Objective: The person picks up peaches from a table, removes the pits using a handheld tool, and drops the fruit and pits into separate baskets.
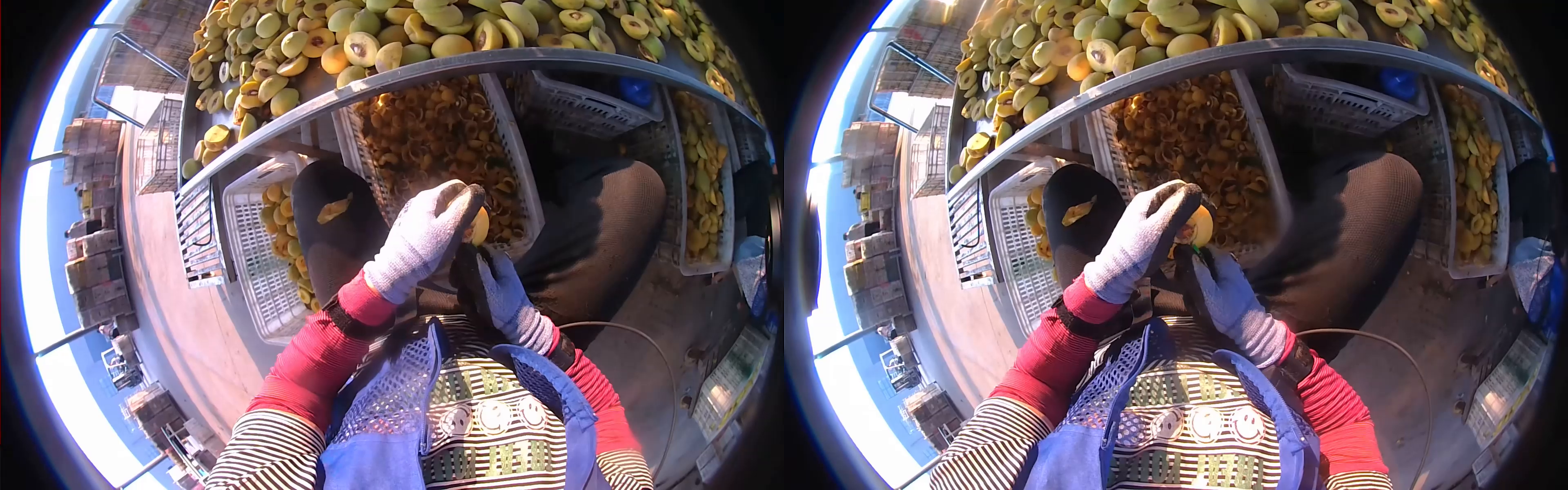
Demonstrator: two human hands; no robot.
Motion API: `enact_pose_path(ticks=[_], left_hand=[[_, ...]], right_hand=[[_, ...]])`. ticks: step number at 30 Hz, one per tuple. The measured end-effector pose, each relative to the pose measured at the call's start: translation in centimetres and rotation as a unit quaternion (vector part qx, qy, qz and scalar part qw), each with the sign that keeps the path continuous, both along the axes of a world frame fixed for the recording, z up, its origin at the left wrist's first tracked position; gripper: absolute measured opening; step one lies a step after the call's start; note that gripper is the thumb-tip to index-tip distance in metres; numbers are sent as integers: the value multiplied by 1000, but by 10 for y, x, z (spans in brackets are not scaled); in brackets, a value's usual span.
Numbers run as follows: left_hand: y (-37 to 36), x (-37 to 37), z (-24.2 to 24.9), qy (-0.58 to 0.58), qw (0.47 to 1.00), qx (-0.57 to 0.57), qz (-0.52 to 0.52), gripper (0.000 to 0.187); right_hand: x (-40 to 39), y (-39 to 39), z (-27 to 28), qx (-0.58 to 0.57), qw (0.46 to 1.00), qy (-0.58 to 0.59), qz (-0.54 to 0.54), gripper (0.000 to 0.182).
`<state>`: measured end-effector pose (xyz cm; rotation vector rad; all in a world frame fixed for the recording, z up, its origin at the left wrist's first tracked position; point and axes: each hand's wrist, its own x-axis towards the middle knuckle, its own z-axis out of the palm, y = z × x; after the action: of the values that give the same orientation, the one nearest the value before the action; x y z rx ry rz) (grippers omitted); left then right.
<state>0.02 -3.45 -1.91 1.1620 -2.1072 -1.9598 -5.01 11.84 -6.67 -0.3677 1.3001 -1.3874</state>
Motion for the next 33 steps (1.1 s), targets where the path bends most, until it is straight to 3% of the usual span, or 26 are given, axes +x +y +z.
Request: enact_pose_path(ticks=[2,4,6,7,9,10,12,13,15,16,18,22,23,24,26,27,28,31,33], left_hand=[[5,0,-7,-13,1000,-26,-2,31],[13,1,-13,102,993,-62,18,32],[11,-1,-5,109,994,-23,21,32],[10,-1,0,136,990,31,20,33],[7,4,-2,173,979,104,12,31],[6,3,-5,174,979,103,11,31],[5,1,-9,143,984,110,9,29],[6,0,-11,145,983,109,10,29],[9,-2,-16,151,980,125,34,29],[3,-3,-15,108,992,64,-5,25],[-7,1,-28,169,959,-185,-130,23],[-11,1,-21,213,914,-308,-158,24],[-8,4,-16,192,953,-188,-140,25],[2,8,-17,140,988,44,-40,27],[15,15,-40,170,984,-62,4,25],[29,8,-63,311,942,-38,120,28],[26,6,-30,195,926,267,181,31],[24,4,-33,187,952,189,150,34],[22,1,-37,113,976,97,161,34]], right_hand=[[2,-2,10,-15,1000,-1,-16,28],[-3,-2,26,-28,999,-4,-32,30],[-15,-2,45,-4,970,-242,24,33],[-16,-1,44,-3,970,-244,25,33],[-16,0,41,-91,850,-518,34,38],[-15,-2,42,-92,850,-518,34,38],[-14,-7,45,-81,694,-715,1,52],[-15,-3,41,-44,730,-682,-14,54],[-13,-2,30,-78,741,-667,7,48],[-13,-1,24,-114,750,-651,26,42],[-12,0,15,-122,746,-653,52,44],[-11,-3,17,-128,738,-661,43,45],[-11,-3,18,-127,739,-661,42,45],[-11,-4,18,-126,737,-663,40,45],[-10,-5,19,-125,734,-666,38,46],[-10,-5,18,-126,733,-668,37,46],[-11,-5,18,-126,732,-668,38,46],[-10,-5,18,-125,732,-668,41,47],[-10,-5,18,-127,731,-670,41,47]])
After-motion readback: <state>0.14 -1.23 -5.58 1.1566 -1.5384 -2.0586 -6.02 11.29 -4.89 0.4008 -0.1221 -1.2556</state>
